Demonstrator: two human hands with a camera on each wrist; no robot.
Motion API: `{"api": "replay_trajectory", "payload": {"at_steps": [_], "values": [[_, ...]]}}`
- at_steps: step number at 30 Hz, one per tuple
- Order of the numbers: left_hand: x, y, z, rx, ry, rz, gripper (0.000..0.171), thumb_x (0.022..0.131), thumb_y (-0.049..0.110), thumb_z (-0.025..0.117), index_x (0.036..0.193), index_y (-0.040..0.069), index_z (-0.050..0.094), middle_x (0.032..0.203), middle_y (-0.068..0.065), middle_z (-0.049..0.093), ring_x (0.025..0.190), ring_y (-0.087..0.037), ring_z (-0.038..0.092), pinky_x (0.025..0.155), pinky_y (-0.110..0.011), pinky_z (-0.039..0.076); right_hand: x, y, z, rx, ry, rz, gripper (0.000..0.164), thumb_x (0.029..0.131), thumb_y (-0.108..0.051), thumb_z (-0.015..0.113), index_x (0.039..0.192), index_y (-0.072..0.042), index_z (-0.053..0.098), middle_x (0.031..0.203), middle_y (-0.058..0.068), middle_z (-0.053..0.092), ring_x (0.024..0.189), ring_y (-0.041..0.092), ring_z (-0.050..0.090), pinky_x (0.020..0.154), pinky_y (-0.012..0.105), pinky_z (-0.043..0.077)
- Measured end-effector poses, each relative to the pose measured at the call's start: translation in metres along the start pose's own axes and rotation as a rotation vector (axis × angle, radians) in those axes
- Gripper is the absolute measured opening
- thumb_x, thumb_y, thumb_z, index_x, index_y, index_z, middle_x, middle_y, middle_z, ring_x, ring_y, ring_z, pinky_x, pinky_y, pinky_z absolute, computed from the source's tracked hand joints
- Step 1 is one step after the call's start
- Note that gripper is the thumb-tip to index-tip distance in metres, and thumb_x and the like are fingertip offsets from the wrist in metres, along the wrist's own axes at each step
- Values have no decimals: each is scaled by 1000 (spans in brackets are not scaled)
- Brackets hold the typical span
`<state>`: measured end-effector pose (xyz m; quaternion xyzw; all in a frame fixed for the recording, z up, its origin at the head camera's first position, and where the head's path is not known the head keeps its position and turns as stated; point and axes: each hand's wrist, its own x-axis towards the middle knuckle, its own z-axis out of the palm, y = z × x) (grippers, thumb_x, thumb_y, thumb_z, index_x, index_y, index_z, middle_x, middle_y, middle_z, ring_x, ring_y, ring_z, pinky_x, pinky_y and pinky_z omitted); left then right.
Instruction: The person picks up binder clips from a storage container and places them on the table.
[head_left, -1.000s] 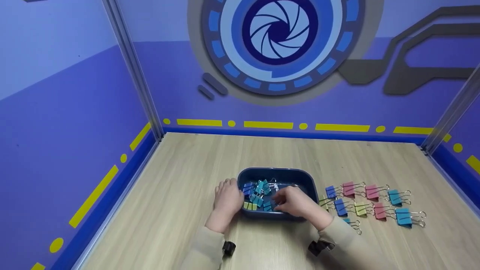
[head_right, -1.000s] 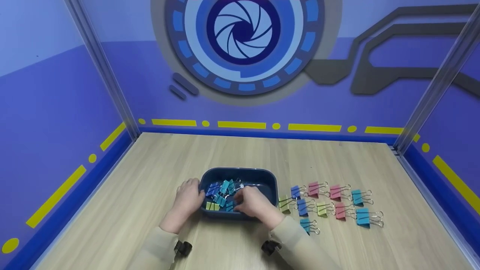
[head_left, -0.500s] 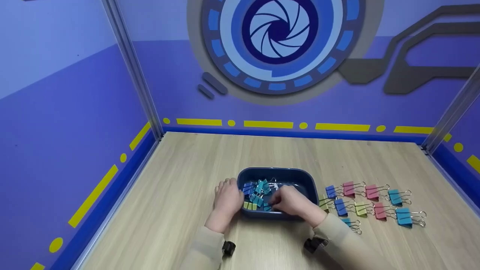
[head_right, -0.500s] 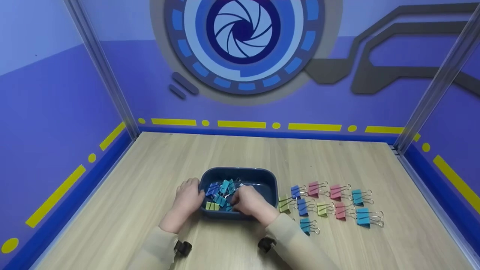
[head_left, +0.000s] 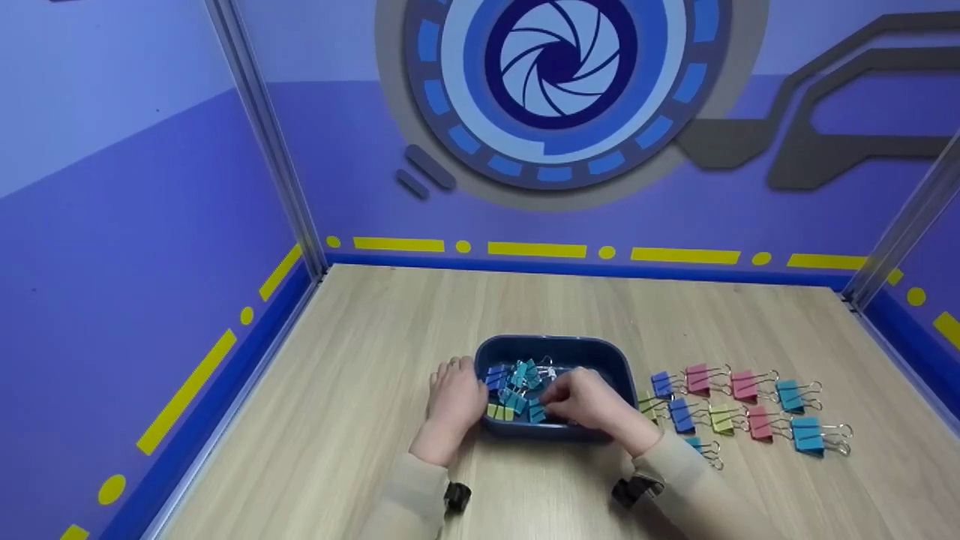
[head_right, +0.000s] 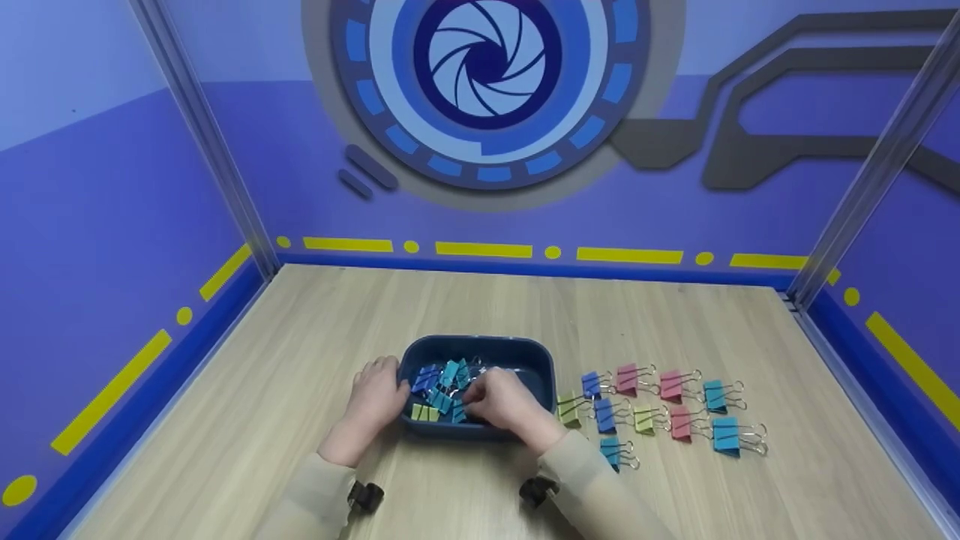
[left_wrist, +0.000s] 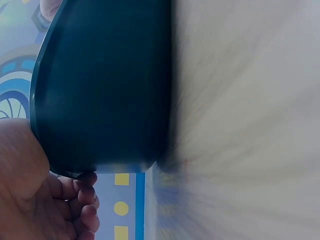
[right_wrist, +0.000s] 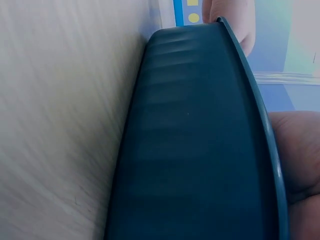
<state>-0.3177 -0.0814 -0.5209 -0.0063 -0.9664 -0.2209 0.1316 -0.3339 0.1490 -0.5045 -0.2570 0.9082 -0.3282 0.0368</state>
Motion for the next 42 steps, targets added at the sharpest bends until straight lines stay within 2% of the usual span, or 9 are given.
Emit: {"api": "replay_trajectory", "payload": {"at_steps": [7, 12, 21, 31, 40, 42], "values": [[0, -1, 1, 12, 22, 11, 27, 90, 14, 67, 111, -3, 64, 106, -17, 67, 101, -35, 60, 83, -45, 43, -3, 4, -4, 84, 29, 14, 8, 86, -11, 79, 93, -13, 82, 89, 0, 79, 74, 5, 65, 67, 22, 53], [0, -1, 1, 9, 11, 5, 29, 91, 15, 67, 113, -3, 64, 107, -17, 67, 102, -35, 60, 84, -46, 43, -7, 3, -12, 161, 64, 15, 7, 87, -10, 79, 93, -11, 81, 89, 3, 78, 72, 5, 63, 64, 20, 52], [2, 0, 1, 0, -11, -13, 31, 92, 16, 66, 117, -3, 63, 108, -16, 66, 103, -34, 58, 87, -45, 43, -18, -1, -32, 216, 91, -10, 11, 89, -11, 77, 100, -7, 80, 94, 8, 77, 73, 4, 59, 65, 19, 50], [1, 0, 1, -2, 0, 0, 30, 91, 15, 66, 115, -3, 63, 107, -17, 66, 102, -36, 59, 86, -46, 44, -41, -2, -58, 269, 114, 58, 18, 89, -15, 78, 104, -5, 79, 97, 11, 76, 77, 6, 62, 67, 19, 52], [2, -2, 4, 4, 15, 2, 25, 91, 14, 66, 110, -2, 64, 102, -16, 66, 99, -35, 59, 83, -45, 43, -67, 7, -79, 201, 162, 160, 18, 91, -18, 77, 105, -8, 79, 95, 7, 77, 70, 7, 57, 59, 21, 47], [1, -1, 4, 2, 13, 2, 25, 91, 14, 65, 110, -2, 64, 102, -16, 66, 99, -35, 59, 83, -45, 43, -73, 10, -84, 202, 173, 185, 18, 91, -17, 76, 106, -7, 79, 98, 8, 78, 71, 7, 59, 60, 22, 49]]}}
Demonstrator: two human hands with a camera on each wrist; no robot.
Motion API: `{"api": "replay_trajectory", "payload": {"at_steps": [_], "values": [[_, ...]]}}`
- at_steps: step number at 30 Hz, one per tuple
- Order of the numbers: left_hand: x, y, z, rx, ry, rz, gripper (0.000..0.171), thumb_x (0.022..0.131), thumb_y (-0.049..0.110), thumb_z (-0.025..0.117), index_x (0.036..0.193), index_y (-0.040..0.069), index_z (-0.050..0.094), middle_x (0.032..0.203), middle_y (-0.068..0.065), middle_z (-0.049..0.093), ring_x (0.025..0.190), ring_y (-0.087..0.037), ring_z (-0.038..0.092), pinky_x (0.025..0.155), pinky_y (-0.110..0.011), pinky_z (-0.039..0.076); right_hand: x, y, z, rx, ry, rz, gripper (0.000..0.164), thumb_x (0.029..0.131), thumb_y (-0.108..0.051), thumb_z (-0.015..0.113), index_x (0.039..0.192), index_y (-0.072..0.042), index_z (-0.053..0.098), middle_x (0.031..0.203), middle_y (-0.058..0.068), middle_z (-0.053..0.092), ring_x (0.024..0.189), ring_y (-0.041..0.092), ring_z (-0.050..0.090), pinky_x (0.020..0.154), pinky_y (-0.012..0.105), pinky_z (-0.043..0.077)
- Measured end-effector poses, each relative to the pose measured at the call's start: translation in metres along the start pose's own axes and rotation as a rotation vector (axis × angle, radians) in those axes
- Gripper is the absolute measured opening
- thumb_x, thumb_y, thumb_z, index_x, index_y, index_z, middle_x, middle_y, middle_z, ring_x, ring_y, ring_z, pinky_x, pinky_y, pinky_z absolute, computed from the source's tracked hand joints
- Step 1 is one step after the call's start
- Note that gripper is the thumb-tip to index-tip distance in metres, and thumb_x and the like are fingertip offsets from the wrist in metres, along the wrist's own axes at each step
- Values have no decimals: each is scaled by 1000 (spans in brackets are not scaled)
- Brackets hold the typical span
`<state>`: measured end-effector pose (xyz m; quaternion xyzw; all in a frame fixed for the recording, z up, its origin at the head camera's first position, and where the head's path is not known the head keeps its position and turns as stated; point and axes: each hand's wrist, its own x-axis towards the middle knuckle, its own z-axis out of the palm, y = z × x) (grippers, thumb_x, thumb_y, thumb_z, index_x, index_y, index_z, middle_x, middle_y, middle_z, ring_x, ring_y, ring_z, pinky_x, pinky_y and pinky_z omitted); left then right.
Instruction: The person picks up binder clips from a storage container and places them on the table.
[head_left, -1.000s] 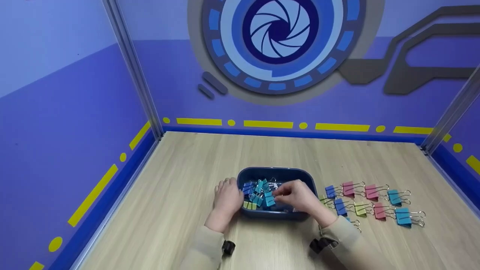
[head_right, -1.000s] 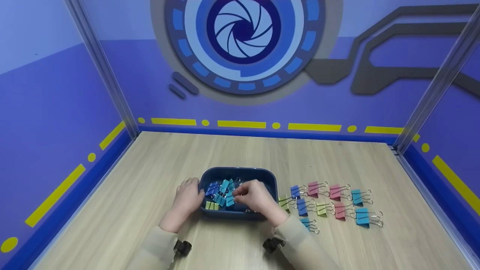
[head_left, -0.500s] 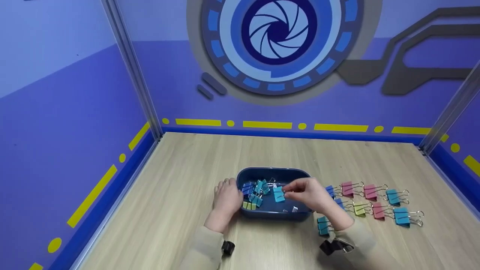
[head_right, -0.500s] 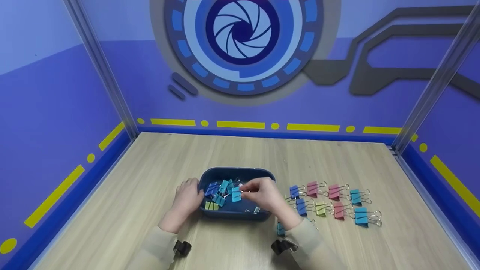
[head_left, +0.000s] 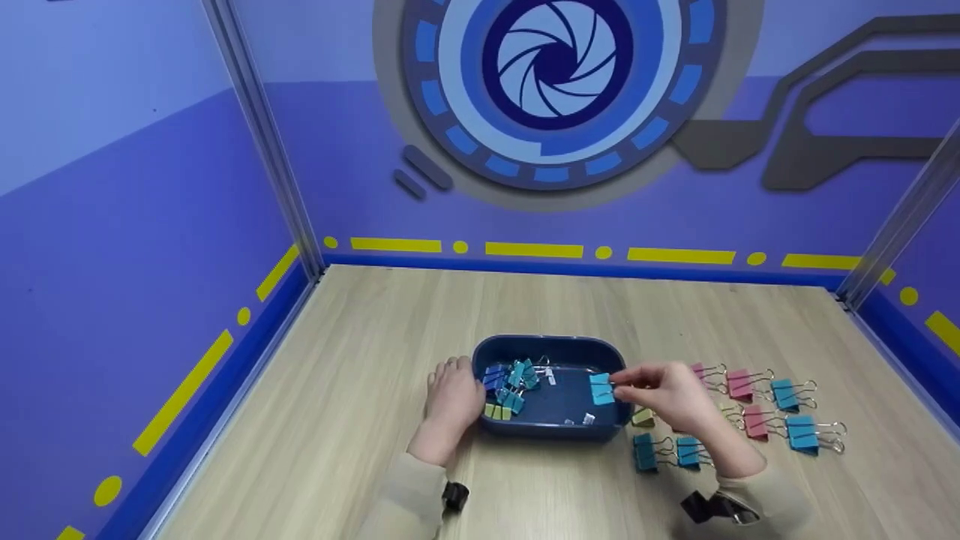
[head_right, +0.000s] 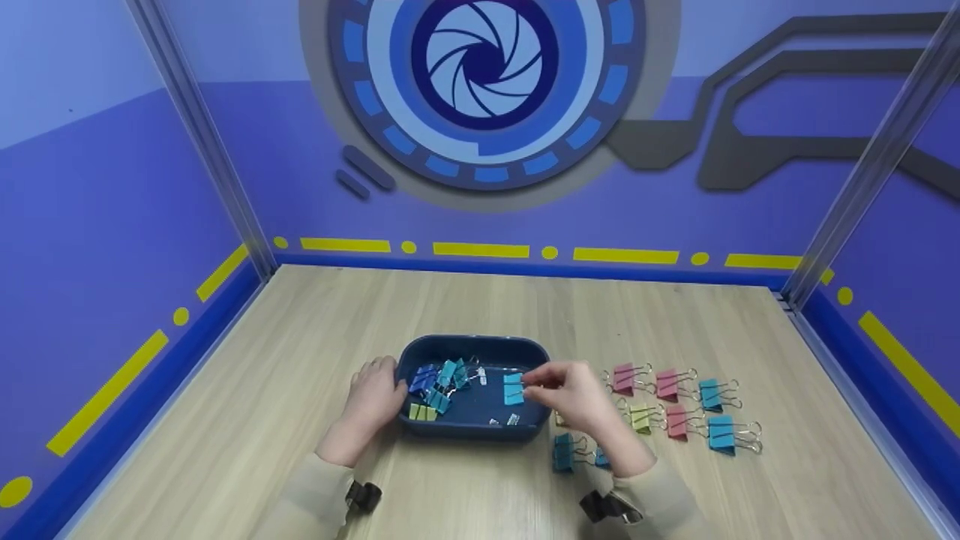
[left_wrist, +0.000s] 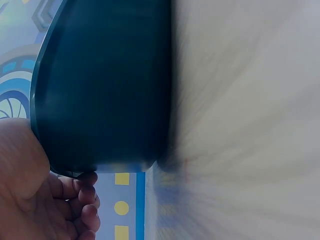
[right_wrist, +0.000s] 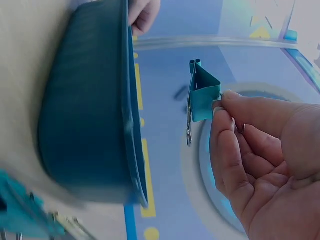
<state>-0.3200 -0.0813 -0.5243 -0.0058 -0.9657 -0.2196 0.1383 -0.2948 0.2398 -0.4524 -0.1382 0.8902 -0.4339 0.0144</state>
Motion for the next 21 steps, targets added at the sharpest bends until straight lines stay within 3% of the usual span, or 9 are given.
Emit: {"api": "replay_trajectory", "payload": {"at_steps": [7, 15, 21], "values": [[-1, 1, -2, -12, -8, -4, 25, 90, 14, 66, 109, -3, 63, 102, -17, 65, 99, -35, 59, 84, -46, 43, -15, 15, -25, 11, 13, 47, 21, 92, -19, 76, 109, -6, 78, 107, 12, 77, 78, 7, 64, 68, 24, 55], [-1, 1, -2, -11, -13, -9, 27, 91, 14, 67, 111, -3, 64, 104, -17, 66, 100, -35, 59, 84, -46, 43, -34, 34, -49, -20, 38, 43, 24, 92, -21, 76, 110, -6, 78, 103, 9, 75, 70, 4, 57, 59, 23, 50], [0, 0, -1, -10, -26, -11, 30, 92, 15, 65, 116, -3, 63, 109, -18, 66, 104, -36, 59, 87, -47, 43, -49, 51, -66, -52, 44, 118, 28, 92, -25, 76, 112, -6, 77, 101, 5, 76, 73, 6, 62, 61, 25, 51]]}}
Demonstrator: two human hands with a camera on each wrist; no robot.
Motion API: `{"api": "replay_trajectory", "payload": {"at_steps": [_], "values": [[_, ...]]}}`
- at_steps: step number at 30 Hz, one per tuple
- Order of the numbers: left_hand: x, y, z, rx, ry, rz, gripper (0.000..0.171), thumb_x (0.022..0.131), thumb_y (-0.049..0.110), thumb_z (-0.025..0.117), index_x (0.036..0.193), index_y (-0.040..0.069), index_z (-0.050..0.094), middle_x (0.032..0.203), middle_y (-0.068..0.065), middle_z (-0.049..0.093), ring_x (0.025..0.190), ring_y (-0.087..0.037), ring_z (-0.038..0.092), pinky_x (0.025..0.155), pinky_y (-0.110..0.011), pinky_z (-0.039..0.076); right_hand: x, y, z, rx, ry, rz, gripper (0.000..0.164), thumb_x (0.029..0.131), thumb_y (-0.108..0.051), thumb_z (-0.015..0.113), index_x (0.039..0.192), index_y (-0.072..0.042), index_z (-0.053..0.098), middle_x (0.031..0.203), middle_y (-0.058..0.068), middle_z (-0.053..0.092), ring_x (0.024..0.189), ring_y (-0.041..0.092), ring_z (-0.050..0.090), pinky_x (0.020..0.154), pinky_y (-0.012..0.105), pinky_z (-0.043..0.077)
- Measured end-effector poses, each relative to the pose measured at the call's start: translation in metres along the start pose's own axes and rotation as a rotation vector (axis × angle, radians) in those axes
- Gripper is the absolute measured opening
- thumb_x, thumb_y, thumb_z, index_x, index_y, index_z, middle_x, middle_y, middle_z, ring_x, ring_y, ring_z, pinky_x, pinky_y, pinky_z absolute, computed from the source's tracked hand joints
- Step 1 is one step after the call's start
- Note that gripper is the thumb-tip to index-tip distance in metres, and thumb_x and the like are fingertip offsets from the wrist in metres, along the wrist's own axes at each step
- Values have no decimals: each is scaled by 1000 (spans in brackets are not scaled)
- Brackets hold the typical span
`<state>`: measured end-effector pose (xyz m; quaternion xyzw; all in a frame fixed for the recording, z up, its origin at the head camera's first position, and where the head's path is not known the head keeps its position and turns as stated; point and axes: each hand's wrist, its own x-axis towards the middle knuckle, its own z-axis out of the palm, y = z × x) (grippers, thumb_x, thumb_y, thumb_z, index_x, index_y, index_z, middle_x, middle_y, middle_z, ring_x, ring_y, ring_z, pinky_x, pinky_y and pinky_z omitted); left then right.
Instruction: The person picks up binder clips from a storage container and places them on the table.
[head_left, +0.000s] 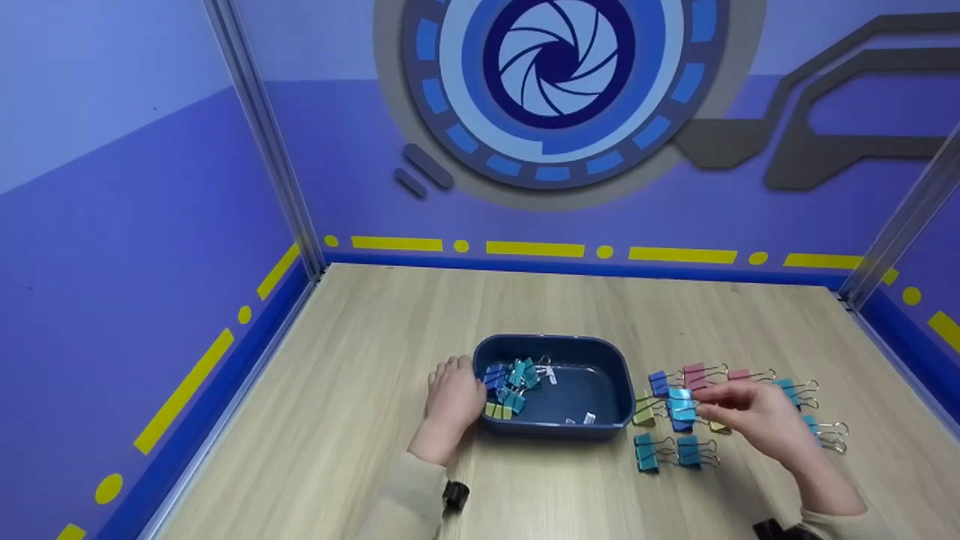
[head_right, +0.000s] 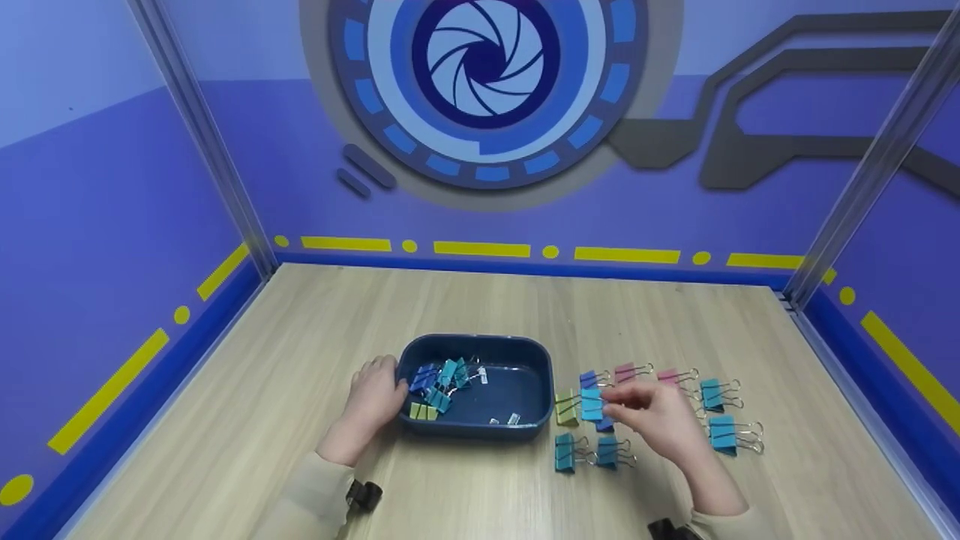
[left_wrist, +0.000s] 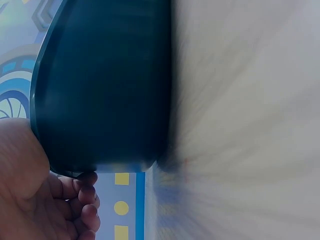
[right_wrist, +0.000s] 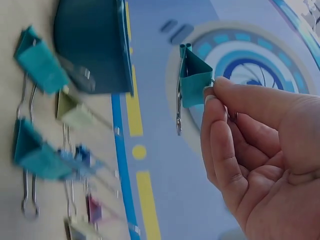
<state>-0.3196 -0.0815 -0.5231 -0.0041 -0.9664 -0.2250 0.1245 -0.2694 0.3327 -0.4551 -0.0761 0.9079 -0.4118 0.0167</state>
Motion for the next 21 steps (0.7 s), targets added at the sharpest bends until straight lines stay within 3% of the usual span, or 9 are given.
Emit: {"api": "replay_trajectory", "payload": {"at_steps": [8, 14, 21], "values": [[1, -1, 0, -9, -10, -10, 29, 92, 15, 64, 116, -2, 64, 110, -17, 67, 105, -36, 59, 89, -48, 44, -14, 29, -26, -36, -40, 160, 40, 91, -33, 76, 117, -3, 74, 108, 8, 76, 82, 5, 66, 72, 26, 57], [2, -1, 0, -7, 6, -6, 30, 91, 15, 66, 115, -3, 64, 109, -17, 67, 104, -35, 60, 88, -48, 44, -19, 52, -37, -6, -95, 230, 42, 90, -31, 78, 118, 0, 73, 116, 10, 75, 85, 3, 68, 76, 24, 57], [1, 0, 0, -9, -4, -6, 31, 92, 15, 65, 117, -3, 63, 111, -18, 66, 105, -36, 59, 88, -48, 44, -18, 73, -34, -63, -152, 195, 33, 88, -19, 80, 111, 4, 74, 103, 9, 77, 81, 3, 65, 71, 23, 56]]}}
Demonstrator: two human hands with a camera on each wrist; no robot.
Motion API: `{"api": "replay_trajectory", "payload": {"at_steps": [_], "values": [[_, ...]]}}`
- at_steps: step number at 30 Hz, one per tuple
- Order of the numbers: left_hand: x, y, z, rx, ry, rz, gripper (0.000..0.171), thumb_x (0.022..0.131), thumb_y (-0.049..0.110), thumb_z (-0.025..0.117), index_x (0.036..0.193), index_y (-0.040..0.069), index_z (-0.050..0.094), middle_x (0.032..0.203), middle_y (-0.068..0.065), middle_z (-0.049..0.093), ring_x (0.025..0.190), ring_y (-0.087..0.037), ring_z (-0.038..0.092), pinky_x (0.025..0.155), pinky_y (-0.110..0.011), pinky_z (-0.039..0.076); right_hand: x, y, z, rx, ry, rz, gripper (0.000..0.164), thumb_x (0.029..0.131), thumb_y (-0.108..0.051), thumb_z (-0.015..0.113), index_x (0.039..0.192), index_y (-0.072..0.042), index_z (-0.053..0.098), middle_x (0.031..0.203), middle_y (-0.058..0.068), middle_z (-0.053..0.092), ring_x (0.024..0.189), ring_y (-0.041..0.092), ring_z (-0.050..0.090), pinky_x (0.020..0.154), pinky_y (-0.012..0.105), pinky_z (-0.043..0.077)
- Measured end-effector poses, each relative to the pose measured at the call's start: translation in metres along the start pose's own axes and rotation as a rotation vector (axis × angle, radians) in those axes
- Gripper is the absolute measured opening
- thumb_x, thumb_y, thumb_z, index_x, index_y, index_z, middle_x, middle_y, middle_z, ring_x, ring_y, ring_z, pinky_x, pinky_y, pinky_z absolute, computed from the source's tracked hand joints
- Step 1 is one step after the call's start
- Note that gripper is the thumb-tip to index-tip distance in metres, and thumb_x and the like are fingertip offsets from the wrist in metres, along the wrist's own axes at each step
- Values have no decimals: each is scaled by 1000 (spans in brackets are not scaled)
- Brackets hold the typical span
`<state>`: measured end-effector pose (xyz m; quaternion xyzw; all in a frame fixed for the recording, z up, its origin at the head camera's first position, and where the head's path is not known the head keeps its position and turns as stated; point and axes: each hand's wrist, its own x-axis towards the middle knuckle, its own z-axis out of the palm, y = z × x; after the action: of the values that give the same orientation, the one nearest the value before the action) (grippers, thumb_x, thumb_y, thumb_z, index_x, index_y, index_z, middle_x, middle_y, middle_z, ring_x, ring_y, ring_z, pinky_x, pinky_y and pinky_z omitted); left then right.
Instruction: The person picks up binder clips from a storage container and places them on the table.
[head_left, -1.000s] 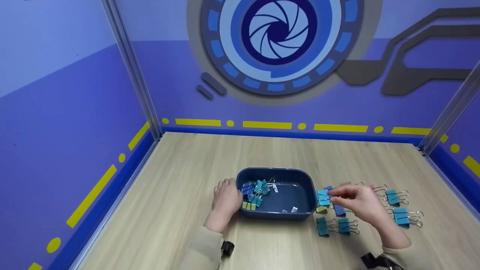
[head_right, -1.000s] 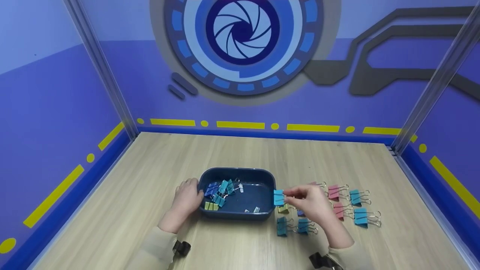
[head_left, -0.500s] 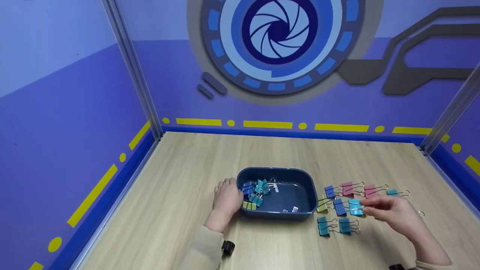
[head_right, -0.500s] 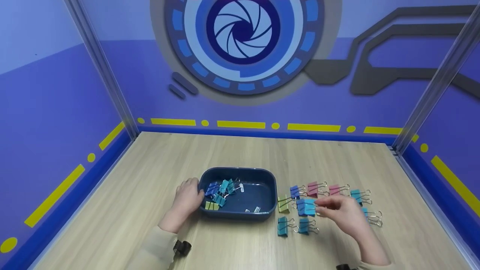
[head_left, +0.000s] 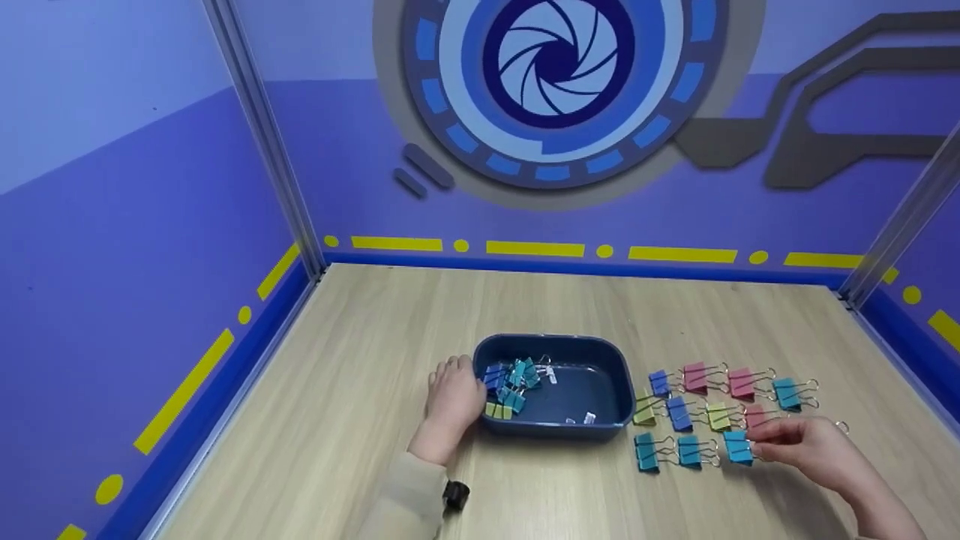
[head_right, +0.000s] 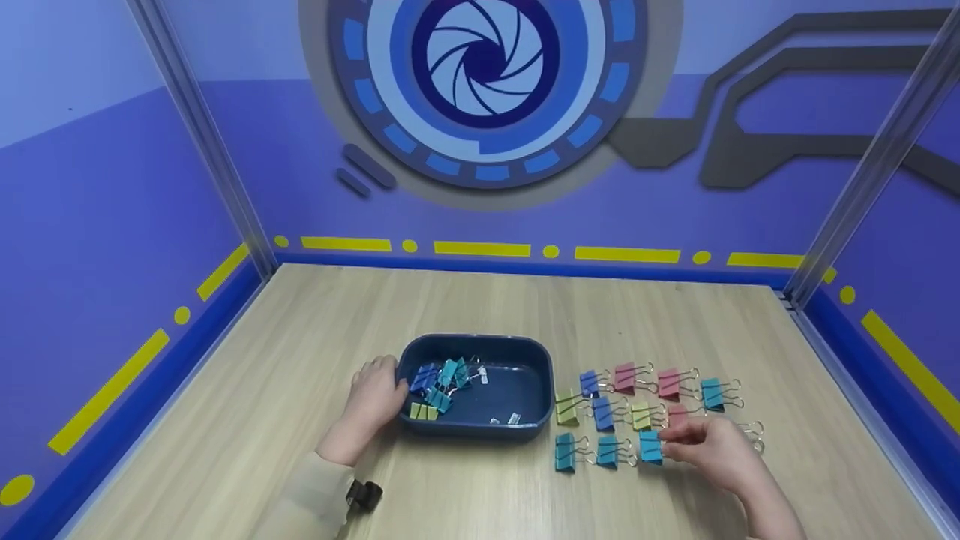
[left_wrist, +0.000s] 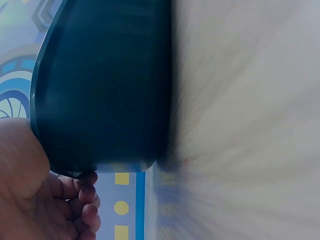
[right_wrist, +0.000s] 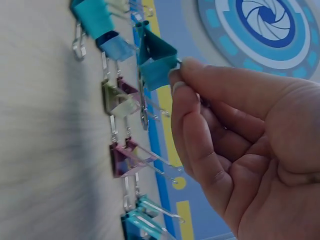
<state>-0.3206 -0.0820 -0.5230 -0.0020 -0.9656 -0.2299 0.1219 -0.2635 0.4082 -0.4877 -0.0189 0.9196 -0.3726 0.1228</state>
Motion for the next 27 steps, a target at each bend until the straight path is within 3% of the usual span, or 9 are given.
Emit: {"api": "replay_trajectory", "payload": {"at_steps": [10, 13, 18, 27], "values": [[-2, 1, -1, 4, 7, 7, 31, 91, 15, 67, 115, -4, 63, 109, -18, 66, 105, -36, 59, 87, -48, 44, 7, 7, 19, -109, 26, -29, 18, 86, -12, 79, 99, -1, 77, 91, 5, 77, 76, 5, 64, 68, 20, 51], [-1, 0, -1, 9, 4, 5, 30, 91, 15, 66, 115, -3, 63, 108, -18, 66, 104, -36, 59, 87, -47, 44, 10, 6, 21, -96, 22, 4, 16, 86, -10, 78, 99, 0, 77, 90, 4, 76, 77, 9, 64, 67, 21, 51], [-2, 0, -1, 14, 11, 5, 29, 91, 15, 66, 113, -3, 63, 107, -18, 66, 103, -35, 59, 87, -47, 44, 10, 6, 21, -94, 17, 32, 15, 85, -10, 78, 98, -2, 76, 89, 1, 74, 79, 11, 63, 68, 21, 50], [-2, 1, -1, 5, -3, -2, 30, 92, 15, 66, 116, -3, 63, 108, -17, 66, 103, -35, 58, 88, -47, 44, 10, 9, 20, -115, 0, -14, 19, 85, -13, 79, 100, -3, 74, 92, 3, 73, 81, 11, 63, 69, 22, 50]]}}
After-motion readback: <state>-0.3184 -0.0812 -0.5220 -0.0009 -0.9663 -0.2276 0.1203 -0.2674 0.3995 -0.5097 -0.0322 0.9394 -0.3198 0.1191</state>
